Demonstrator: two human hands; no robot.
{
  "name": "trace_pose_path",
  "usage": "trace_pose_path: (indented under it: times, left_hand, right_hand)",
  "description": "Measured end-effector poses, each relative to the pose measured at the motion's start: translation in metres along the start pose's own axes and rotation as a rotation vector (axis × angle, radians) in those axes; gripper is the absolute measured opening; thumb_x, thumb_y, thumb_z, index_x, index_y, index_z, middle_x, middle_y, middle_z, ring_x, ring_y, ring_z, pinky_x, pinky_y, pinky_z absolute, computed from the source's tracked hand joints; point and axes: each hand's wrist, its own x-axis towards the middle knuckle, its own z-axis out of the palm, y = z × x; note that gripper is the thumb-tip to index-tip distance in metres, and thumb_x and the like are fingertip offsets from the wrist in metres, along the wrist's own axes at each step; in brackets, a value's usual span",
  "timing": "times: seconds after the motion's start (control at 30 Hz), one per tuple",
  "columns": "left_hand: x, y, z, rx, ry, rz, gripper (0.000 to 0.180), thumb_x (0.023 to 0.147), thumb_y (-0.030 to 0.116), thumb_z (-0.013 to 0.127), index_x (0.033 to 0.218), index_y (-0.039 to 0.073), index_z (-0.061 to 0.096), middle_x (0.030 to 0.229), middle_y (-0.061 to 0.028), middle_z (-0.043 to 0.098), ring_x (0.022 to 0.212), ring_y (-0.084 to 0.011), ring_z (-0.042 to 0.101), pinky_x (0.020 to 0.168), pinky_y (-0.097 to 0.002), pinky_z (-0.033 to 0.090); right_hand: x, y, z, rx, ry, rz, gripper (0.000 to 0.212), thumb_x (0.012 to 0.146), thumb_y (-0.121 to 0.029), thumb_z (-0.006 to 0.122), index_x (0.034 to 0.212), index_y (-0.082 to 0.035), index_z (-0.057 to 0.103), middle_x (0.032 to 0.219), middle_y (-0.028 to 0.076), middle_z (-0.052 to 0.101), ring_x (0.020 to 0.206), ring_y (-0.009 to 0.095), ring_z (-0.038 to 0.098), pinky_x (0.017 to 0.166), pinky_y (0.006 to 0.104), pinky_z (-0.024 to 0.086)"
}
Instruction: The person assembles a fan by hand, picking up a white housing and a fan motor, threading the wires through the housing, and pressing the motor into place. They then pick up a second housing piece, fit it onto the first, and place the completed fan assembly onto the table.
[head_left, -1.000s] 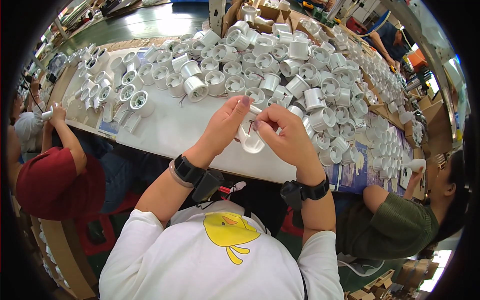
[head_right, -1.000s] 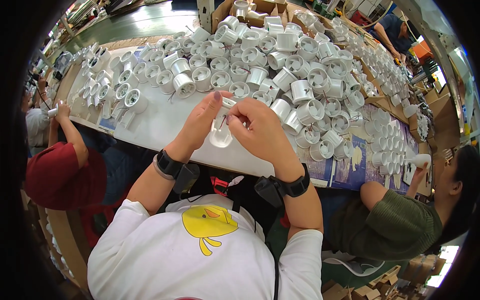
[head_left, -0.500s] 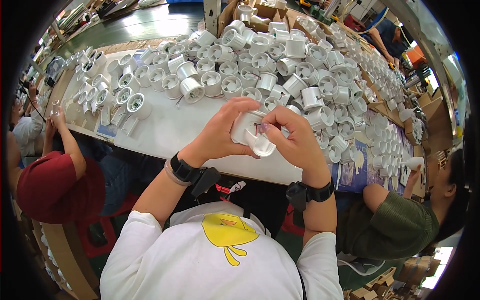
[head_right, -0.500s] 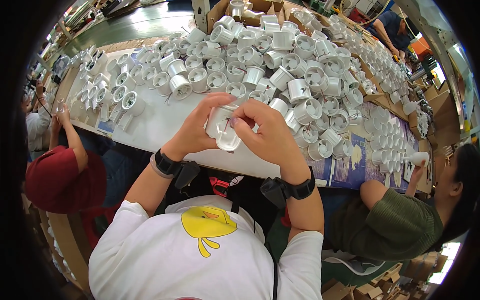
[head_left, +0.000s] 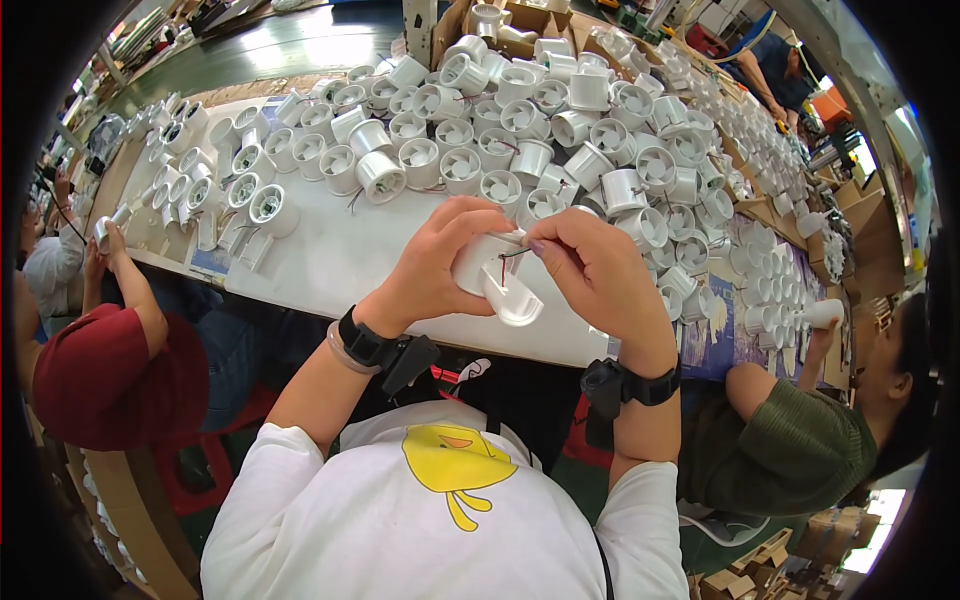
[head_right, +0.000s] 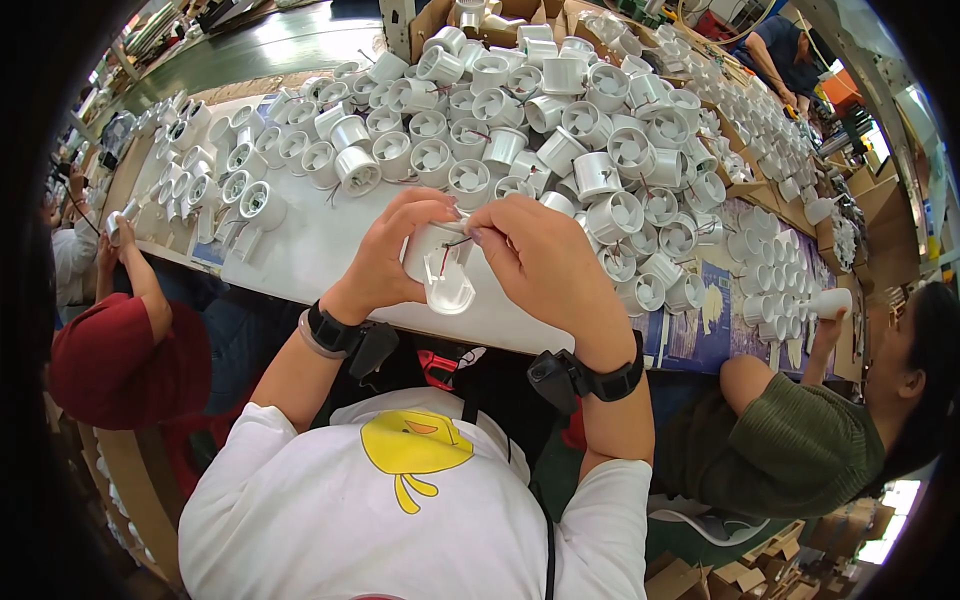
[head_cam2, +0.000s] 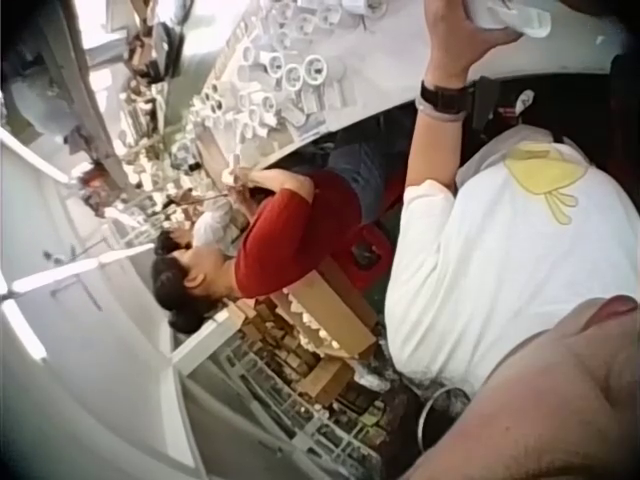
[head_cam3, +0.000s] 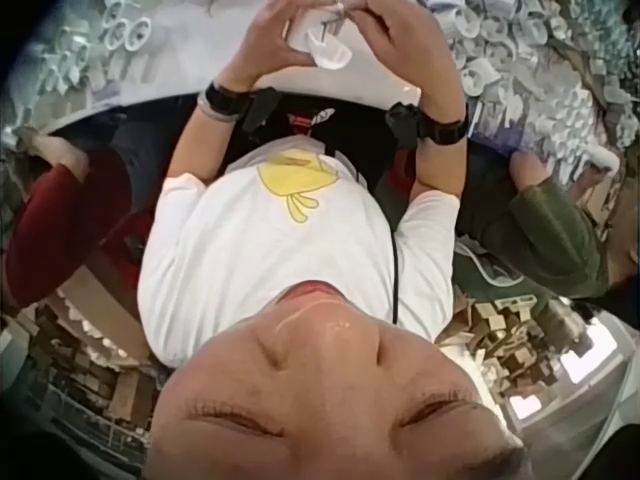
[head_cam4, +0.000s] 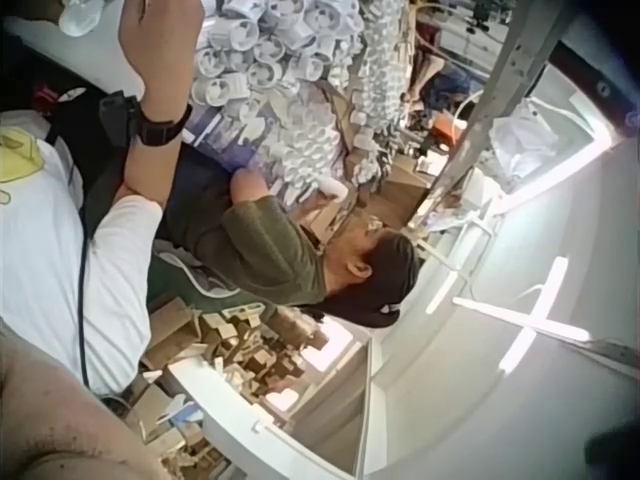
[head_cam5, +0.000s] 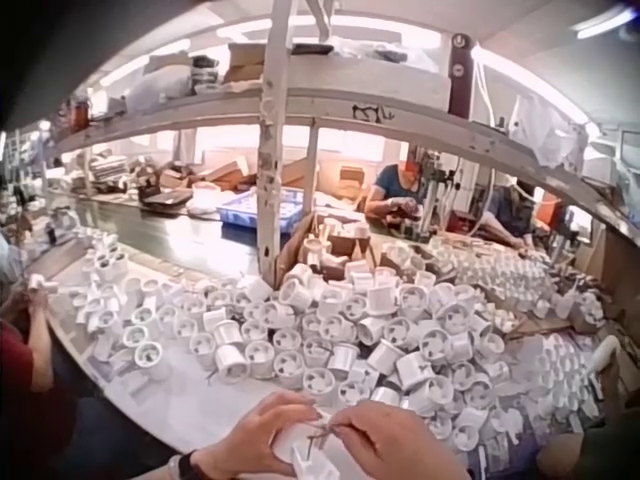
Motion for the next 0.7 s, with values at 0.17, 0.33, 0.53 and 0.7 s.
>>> trace_pose_path:
  times: [0.17, 0.33, 0.53, 0.7]
  left_hand:
    - [-0.003, 0.0, 0.002, 0.028, 0.009, -0.021, 0.068, 0.052, 0.015, 0.085, 0.115, 0.012, 0.058, 0.111, -0.0087, 0.057, 0.103, -0.028, 0.055, 0.088, -0.0374, 0.047]
    - [-0.003, 0.003, 0.003, 0.063, -0.006, -0.023, 0.069, 0.052, 0.017, 0.085, 0.115, 0.012, 0.058, 0.11, -0.009, 0.058, 0.102, -0.029, 0.055, 0.087, -0.0378, 0.047]
    - [-0.004, 0.007, -0.001, 0.118, -0.026, 0.013, 0.068, 0.051, 0.018, 0.086, 0.114, 0.012, 0.058, 0.111, -0.0091, 0.058, 0.101, -0.0301, 0.056, 0.086, -0.0381, 0.047]
    - [-0.007, 0.003, 0.0, 0.059, -0.015, 0.069, 0.068, 0.052, 0.019, 0.087, 0.113, 0.011, 0.057, 0.112, -0.0084, 0.058, 0.101, -0.029, 0.056, 0.087, -0.0377, 0.048]
  right_hand:
    - [0.0, -0.006, -0.004, -0.001, -0.051, 0.033, 0.01, 0.083, -0.003, 0.066, 0.093, -0.002, 0.066, 0.076, 0.006, 0.055, 0.064, 0.017, 0.053, 0.057, 0.0279, 0.042]
    - [0.001, -0.004, 0.003, 0.035, -0.007, -0.022, 0.008, 0.082, -0.003, 0.068, 0.089, -0.002, 0.066, 0.073, 0.004, 0.052, 0.061, 0.014, 0.049, 0.055, 0.0264, 0.04]
    - [0.0, -0.003, 0.007, 0.075, 0.033, -0.049, 0.007, 0.082, -0.004, 0.069, 0.085, -0.001, 0.063, 0.074, 0.004, 0.053, 0.06, 0.013, 0.05, 0.054, 0.0253, 0.04]
    - [0.002, -0.009, 0.01, 0.071, 0.047, -0.026, 0.007, 0.084, -0.004, 0.068, 0.084, -0.001, 0.063, 0.076, 0.004, 0.054, 0.06, 0.013, 0.05, 0.054, 0.0247, 0.041]
